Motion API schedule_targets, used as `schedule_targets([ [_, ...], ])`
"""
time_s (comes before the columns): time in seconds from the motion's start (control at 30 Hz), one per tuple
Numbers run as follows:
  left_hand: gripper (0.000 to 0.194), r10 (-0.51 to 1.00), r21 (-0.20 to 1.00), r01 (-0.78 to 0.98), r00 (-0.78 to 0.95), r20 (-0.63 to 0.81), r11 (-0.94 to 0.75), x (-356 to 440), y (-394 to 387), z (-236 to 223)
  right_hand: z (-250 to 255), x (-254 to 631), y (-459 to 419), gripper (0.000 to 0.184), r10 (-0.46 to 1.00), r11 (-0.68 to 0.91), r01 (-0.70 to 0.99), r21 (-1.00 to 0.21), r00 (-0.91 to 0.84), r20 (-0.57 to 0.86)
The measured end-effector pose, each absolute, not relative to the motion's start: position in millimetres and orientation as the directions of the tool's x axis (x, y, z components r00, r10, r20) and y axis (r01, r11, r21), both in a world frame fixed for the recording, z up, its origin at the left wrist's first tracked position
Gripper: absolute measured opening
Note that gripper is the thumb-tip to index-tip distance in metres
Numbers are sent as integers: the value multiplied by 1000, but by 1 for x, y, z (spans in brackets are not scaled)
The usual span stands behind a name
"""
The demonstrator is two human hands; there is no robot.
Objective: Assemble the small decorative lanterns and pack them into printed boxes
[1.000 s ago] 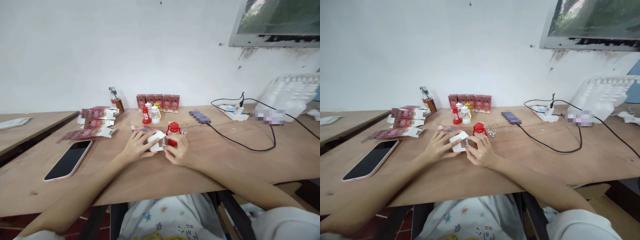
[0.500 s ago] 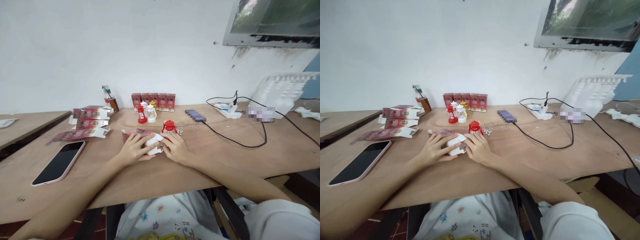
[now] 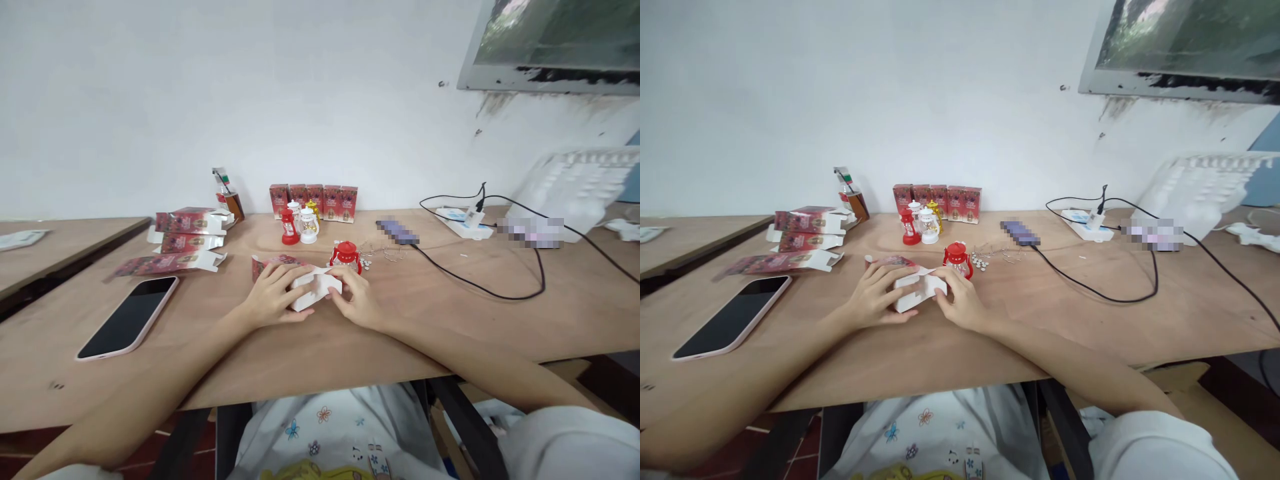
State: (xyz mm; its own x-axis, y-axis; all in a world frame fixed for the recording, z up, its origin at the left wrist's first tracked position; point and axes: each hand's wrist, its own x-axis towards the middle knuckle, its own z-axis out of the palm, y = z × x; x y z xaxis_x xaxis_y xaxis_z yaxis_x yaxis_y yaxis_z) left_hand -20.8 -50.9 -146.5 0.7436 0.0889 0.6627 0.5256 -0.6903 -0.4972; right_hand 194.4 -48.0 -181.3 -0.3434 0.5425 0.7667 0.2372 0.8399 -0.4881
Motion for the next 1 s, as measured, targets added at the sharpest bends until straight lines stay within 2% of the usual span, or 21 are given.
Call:
schedule_targets([
  [0.1, 44, 82, -457, 532, 710, 699, -713, -17, -53, -149, -183, 193, -50, 26, 619, 775, 114, -622, -340, 708],
  [0.2, 53, 104, -410, 562, 670, 735, -719, -13, -55, -149, -182, 194, -51, 24, 651, 741, 85, -666, -339, 680],
  [0.33, 41, 89, -420, 551, 675, 733, -721, -13, -57, -147, -176, 197, -53, 16, 624, 754, 85, -651, -405, 669],
  [0.5, 29, 47, -383, 527, 630, 775, -759, -17, -57, -147, -168, 201, -58, 20, 511, 760, -80, -645, -540, 668],
  [0.63, 23, 21, -366, 513, 602, 798, -777, -18, -57, -149, -168, 199, -59, 19, 557, 684, -99, -723, -569, 605],
  [0.8, 17, 22, -377, 513, 613, 790, -771, -15, -59, -151, -174, 194, -57, 29, 640, 554, -95, -827, -587, 496],
  [1.0, 29, 51, -357, 484, 646, 761, -799, -11, -61, -155, -177, 189, -54, 30, 707, 420, -149, -895, -564, 426],
])
